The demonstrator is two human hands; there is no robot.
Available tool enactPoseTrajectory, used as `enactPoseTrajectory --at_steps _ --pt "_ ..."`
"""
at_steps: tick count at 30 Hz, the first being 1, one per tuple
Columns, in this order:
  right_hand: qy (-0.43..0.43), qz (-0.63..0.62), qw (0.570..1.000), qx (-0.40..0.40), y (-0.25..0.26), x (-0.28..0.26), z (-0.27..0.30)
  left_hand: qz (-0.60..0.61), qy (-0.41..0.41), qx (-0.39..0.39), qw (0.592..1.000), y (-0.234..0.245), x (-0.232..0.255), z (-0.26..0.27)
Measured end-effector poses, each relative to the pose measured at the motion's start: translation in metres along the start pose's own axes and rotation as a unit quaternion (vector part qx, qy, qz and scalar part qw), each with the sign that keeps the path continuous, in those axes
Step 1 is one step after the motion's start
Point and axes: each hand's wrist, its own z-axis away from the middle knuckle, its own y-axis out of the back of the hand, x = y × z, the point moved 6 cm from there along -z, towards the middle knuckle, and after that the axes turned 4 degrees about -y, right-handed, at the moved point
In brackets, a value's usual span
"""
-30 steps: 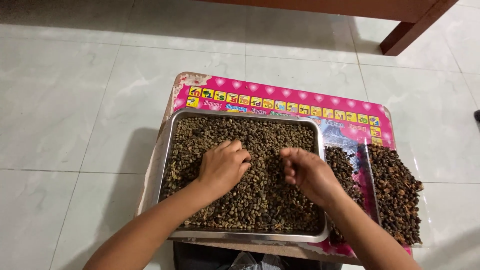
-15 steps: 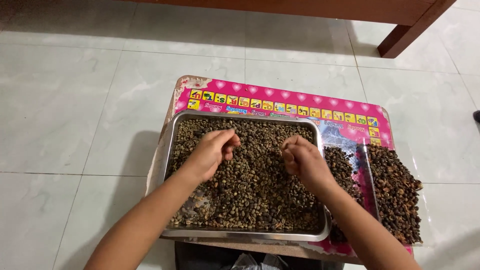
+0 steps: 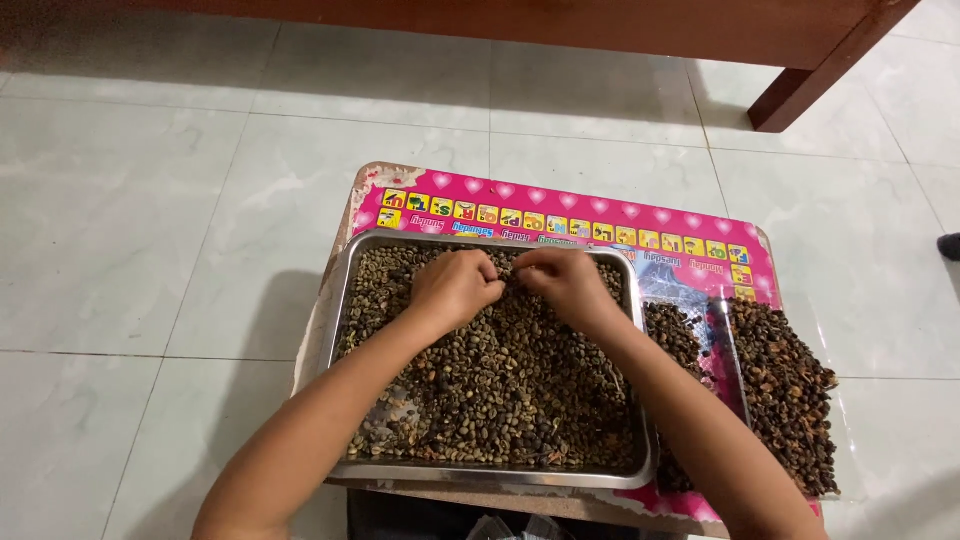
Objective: Manually sorting coffee beans by picking out defective ones from a metal tray and placing them into a separate pile.
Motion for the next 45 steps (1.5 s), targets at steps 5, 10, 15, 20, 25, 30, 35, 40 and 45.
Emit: enactPoseTrajectory --at_steps 5,10,15,20,25,30,35,40,45 --pt "0.051 0.276 0.957 -0.068 -0.035 0.000 -0.020 0.299 0.053 0.075 0.950 0.022 -0.019 0.019" --pt "0.002 0.268 0.963 -0.037 -0.032 0.009 -0.020 0.610 0.098 0.035 0.785 0.023 -0.028 0.047" --pt "0.026 0.122 0.991 -0.039 -0.005 -0.003 -0.003 0.386 0.041 0.013 0.922 0.019 -0.021 0.038" --pt "0.017 0.033 0.997 -0.068 -0.001 -0.022 0.015 0.032 -0.037 -0.066 0.997 0.017 0.004 0.043" --pt "0.028 0.042 0.995 -0.090 -0.013 -0.024 0.022 0.093 -0.012 -0.003 0.996 0.022 -0.009 0.042" --pt "0.106 0.202 0.964 -0.137 -0.049 -0.036 0.019 0.439 0.059 0.070 0.894 0.027 -0.036 0.054" --pt "0.164 0.279 0.936 -0.136 -0.060 -0.026 0.018 0.615 0.096 0.066 0.780 0.028 -0.047 0.073" --pt "-0.109 -0.248 0.955 -0.122 -0.032 0.005 0.022 0.184 0.034 0.043 0.981 0.047 -0.028 0.072" --pt "-0.112 -0.461 0.867 -0.153 -0.033 0.007 0.024 -0.110 -0.073 -0.035 0.991 0.033 -0.026 0.062"
